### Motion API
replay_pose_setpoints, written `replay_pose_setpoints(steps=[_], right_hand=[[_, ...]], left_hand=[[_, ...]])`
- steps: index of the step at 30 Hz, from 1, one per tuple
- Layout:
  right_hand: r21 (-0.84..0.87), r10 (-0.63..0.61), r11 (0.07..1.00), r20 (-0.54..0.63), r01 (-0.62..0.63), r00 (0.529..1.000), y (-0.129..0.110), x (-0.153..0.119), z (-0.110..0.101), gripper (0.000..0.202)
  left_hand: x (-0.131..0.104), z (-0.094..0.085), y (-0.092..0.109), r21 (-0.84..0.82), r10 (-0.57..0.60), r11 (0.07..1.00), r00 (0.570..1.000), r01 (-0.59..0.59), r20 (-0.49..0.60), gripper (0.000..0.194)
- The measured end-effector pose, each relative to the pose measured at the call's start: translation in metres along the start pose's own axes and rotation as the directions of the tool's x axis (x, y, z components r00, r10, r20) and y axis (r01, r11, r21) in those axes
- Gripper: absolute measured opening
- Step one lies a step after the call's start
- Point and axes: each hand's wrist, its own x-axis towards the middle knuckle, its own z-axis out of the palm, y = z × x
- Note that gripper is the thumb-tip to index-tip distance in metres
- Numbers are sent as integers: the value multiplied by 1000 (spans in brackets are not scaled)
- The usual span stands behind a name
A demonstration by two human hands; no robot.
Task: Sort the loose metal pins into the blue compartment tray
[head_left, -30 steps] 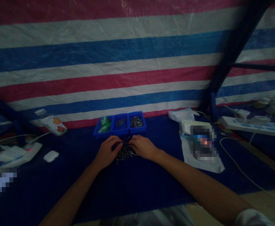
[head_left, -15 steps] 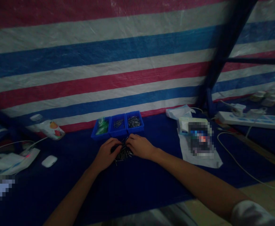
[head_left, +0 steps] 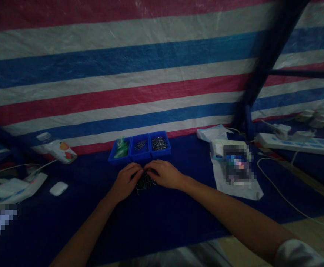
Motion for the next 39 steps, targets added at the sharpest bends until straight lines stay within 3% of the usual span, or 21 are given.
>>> replay_pose_setpoints(steps=[11, 16, 19, 22, 24, 28, 32, 34, 35, 37, 39], right_hand=[[-1, -88, 996, 1, 88, 996, -4, -2, -1, 29], [225, -12, 973, -183, 54, 983, 1, 3, -2, 26], [545, 205, 837, -223, -53, 953, 3, 8, -5, 14], [782, 389, 605, -126, -150, 913, 6, 13, -9, 14], [830, 471, 518, -75, -206, 879, 8, 13, -11, 24], [833, 564, 456, 1, -313, 826, 16, 10, -11, 40], [872, 658, 381, -22, -307, 753, 23, 10, -9, 35], [842, 701, 423, -72, -334, 709, 23, 10, -7, 29], [785, 689, 500, -104, -367, 717, 22, 9, -6, 26], [556, 573, 724, -155, -408, 805, 17, 5, -3, 20], [249, 375, 909, -134, -335, 917, 9, 0, -1, 18]], left_hand=[[1, 5, 3, -46, 51, 998, 999, -50, 14, 25], [0, 2, 2, -53, 11, 999, 1000, -10, 3, 25], [-1, 1, 2, -40, -7, 999, 1000, 7, -4, 25], [-1, 0, 2, -28, -20, 999, 1000, 20, -9, 26], [-1, 0, 2, -26, -25, 999, 1000, 25, -11, 26], [0, 0, 2, -22, -17, 1000, 1000, 17, -12, 24], [0, -1, 2, -16, -15, 1000, 1000, 15, -25, 25], [0, -1, 2, -15, -15, 1000, 1000, 14, -20, 25], [-1, 0, 1, -15, -15, 1000, 1000, 15, -13, 25], [0, 2, 1, -15, -19, 1000, 1000, 19, -1, 24], [0, 4, 0, -16, -23, 1000, 1000, 23, 4, 23]])
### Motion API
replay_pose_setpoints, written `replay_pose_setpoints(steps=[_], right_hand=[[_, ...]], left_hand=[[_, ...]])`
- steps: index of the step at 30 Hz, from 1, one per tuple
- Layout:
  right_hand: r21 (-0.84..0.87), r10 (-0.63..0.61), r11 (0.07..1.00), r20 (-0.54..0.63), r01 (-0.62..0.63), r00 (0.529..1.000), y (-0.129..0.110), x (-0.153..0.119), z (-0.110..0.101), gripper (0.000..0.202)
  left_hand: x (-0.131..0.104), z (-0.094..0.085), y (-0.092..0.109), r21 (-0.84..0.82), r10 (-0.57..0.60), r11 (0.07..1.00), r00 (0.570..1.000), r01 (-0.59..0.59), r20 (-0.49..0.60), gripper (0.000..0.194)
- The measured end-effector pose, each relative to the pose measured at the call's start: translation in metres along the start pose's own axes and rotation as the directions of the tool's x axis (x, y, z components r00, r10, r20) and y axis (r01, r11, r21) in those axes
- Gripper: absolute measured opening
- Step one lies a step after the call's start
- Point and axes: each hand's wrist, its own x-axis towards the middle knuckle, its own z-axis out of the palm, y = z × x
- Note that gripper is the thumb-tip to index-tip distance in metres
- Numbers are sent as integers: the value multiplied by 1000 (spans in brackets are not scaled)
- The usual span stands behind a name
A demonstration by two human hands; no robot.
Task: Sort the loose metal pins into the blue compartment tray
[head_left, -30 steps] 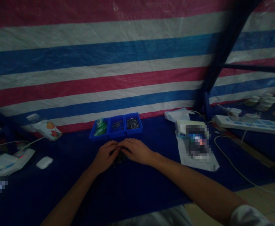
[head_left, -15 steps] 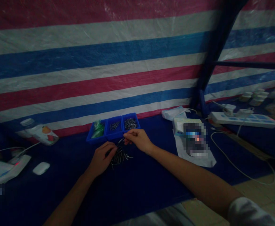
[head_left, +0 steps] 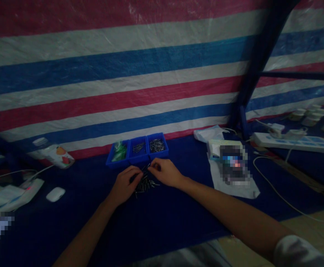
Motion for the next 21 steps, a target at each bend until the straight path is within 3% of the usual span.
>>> replay_pose_setpoints(steps=[3, 7, 21], right_hand=[[-288, -178, 930, 195, 230, 964, -7, -10, 0, 25], [-403, -197, 854, 336, 330, 921, -10, -14, -3, 25], [-384, -258, 838, 346, 387, 902, -6, -12, 2, 24]], left_hand=[[1, 2, -2, -4, 1, 1000, 1000, -1, 4, 22], [2, 3, -2, -1, -4, 1000, 1000, 4, 24, 21], [0, 1, -3, 8, -15, 1000, 998, 15, 59, 21]])
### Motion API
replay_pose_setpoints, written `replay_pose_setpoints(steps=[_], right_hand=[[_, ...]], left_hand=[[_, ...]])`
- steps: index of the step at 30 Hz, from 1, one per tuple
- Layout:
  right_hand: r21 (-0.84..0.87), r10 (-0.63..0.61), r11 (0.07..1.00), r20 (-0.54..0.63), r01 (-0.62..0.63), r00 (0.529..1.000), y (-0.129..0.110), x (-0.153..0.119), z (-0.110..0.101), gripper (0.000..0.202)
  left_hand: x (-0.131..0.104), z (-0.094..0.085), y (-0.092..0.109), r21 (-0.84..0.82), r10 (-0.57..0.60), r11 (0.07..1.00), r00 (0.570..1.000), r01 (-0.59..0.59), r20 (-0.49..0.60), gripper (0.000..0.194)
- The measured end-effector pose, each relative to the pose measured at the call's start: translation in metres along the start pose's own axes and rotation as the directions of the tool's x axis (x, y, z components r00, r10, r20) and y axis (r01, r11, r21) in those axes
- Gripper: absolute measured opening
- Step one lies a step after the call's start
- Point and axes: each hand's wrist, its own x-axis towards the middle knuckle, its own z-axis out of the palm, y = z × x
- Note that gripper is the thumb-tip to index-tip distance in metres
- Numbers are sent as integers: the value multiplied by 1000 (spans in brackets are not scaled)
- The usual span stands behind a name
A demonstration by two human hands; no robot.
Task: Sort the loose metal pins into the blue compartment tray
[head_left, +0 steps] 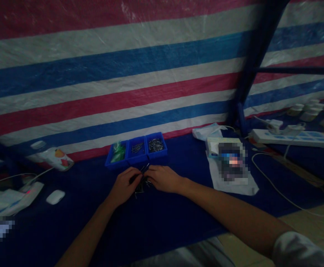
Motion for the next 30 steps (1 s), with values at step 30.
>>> replay_pose_setpoints(steps=[30], right_hand=[[710, 366, 703, -311, -41, 877, 3, 10, -9, 17]], left_hand=[[1, -3, 5, 23, -7, 1000, 1000, 7, -22, 22]])
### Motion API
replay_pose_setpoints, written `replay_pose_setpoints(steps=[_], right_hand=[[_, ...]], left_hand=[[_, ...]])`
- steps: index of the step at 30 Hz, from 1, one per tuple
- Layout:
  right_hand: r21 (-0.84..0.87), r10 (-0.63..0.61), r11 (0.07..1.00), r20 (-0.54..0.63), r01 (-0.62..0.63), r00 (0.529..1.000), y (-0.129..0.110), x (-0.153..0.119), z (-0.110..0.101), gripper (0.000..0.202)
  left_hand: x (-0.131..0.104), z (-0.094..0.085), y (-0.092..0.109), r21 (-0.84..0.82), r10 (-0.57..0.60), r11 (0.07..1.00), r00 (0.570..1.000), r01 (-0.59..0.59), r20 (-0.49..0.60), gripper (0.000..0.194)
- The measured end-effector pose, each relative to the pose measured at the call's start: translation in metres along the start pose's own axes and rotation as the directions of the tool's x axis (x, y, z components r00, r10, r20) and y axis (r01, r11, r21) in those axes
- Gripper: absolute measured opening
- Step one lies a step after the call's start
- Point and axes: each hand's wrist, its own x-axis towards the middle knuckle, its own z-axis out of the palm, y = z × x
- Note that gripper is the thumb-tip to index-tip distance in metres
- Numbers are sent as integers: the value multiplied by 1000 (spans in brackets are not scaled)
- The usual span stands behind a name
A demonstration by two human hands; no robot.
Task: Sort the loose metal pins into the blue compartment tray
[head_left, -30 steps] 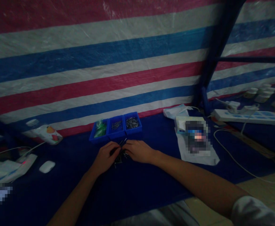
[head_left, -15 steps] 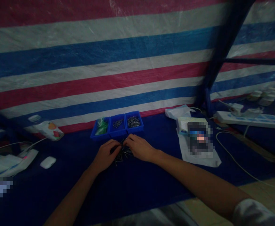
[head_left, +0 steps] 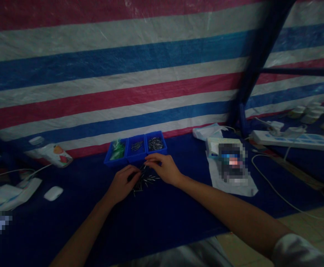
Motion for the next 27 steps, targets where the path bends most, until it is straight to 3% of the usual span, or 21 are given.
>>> replay_pose_setpoints(steps=[3, 6, 10, 15, 27], right_hand=[[202, 136, 973, -101, -113, 986, -2, 5, -1, 18], [281, 177, 950, -112, -140, 978, -1, 8, -3, 16], [192, 172, 968, -25, -164, 985, 3, 5, 0, 19], [110, 173, 978, 62, -179, 983, 4, -2, 9, 28], [1, 119, 993, 31, -120, 992, 2, -5, 9, 43]], left_hand=[[0, -1, 0, 7, 11, 1000, 1000, -11, 0, 23], [-1, -1, -1, 5, 4, 1000, 1000, -4, -1, 24], [-2, -3, -1, -29, -15, 999, 1000, 15, -16, 25], [-3, -4, 3, -78, 24, 997, 999, -20, 43, 28], [-2, -1, 11, -114, 29, 993, 1000, -29, -4, 25]])
